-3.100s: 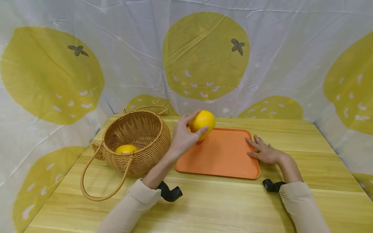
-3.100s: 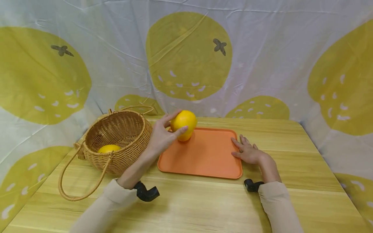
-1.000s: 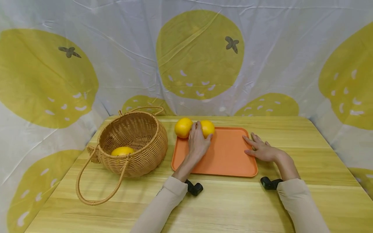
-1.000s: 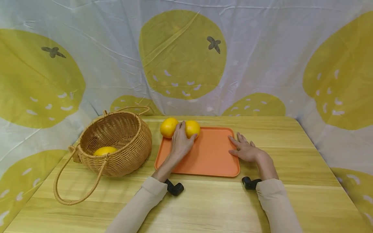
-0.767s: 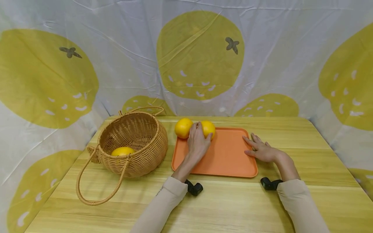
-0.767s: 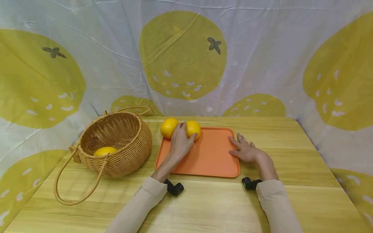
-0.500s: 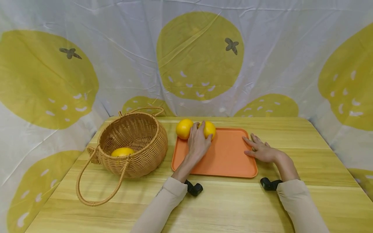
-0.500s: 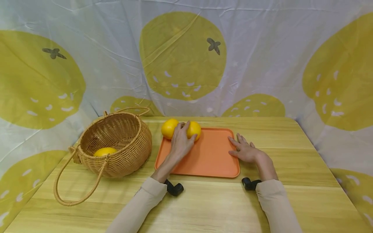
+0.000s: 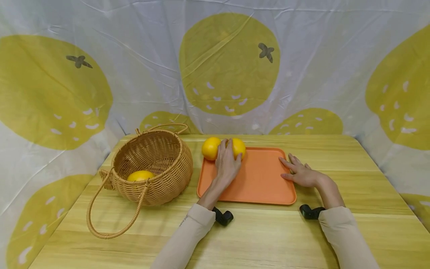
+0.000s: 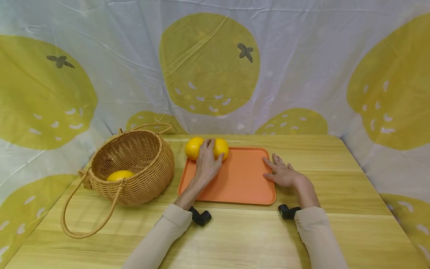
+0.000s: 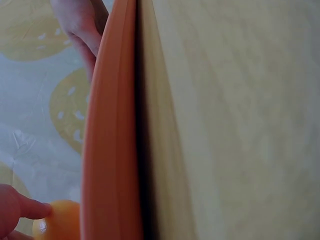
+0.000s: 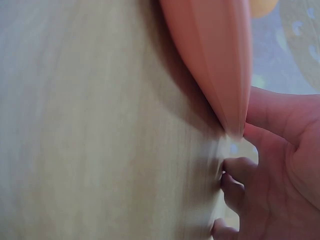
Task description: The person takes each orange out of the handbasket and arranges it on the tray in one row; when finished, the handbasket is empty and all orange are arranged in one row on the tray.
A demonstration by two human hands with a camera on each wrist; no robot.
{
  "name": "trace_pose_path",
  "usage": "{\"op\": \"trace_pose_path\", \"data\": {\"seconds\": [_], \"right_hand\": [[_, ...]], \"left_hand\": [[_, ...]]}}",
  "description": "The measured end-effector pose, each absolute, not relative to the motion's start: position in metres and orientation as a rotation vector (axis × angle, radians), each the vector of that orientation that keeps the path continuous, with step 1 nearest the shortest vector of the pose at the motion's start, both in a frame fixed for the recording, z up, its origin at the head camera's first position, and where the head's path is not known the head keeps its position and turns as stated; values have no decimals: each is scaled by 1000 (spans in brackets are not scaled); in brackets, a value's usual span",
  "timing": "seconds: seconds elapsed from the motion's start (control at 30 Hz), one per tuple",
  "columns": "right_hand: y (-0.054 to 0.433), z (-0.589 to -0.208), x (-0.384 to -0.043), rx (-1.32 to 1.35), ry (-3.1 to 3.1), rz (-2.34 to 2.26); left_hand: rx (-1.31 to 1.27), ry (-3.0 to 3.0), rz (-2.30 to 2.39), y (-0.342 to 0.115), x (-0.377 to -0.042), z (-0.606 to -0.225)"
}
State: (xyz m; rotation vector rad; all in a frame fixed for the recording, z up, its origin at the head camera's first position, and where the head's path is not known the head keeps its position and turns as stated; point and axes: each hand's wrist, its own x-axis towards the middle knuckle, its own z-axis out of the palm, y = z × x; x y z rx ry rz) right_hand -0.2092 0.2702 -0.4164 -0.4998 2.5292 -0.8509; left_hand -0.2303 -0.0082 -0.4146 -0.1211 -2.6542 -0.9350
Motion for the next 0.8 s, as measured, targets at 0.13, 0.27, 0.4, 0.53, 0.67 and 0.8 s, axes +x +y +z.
{"op": "trace_pose_path", "data": {"seconds": [0.13, 0.27, 0.4, 0.53, 0.67, 0.8], "right_hand": [[270, -415, -210, -493, 2530, -828], [274, -422, -213, -513, 2526, -855], [280, -431, -218, -524, 2532, -853], [277, -425, -217, -516, 2527, -858], [270, -414, -211, -505, 2526, -852], [269, -414, -208, -505, 2530, -840]], "left_hand": [[-127, -2663, -948, -10, -231, -414], [-132, -2682, -942, -11, -232, -412], [-143, -2701, -938, -12, -233, -410], [-149, -2706, -939, -13, -234, -408], [-151, -2701, -931, -14, -234, -408], [-156, -2708, -922, -15, -233, -408]]}}
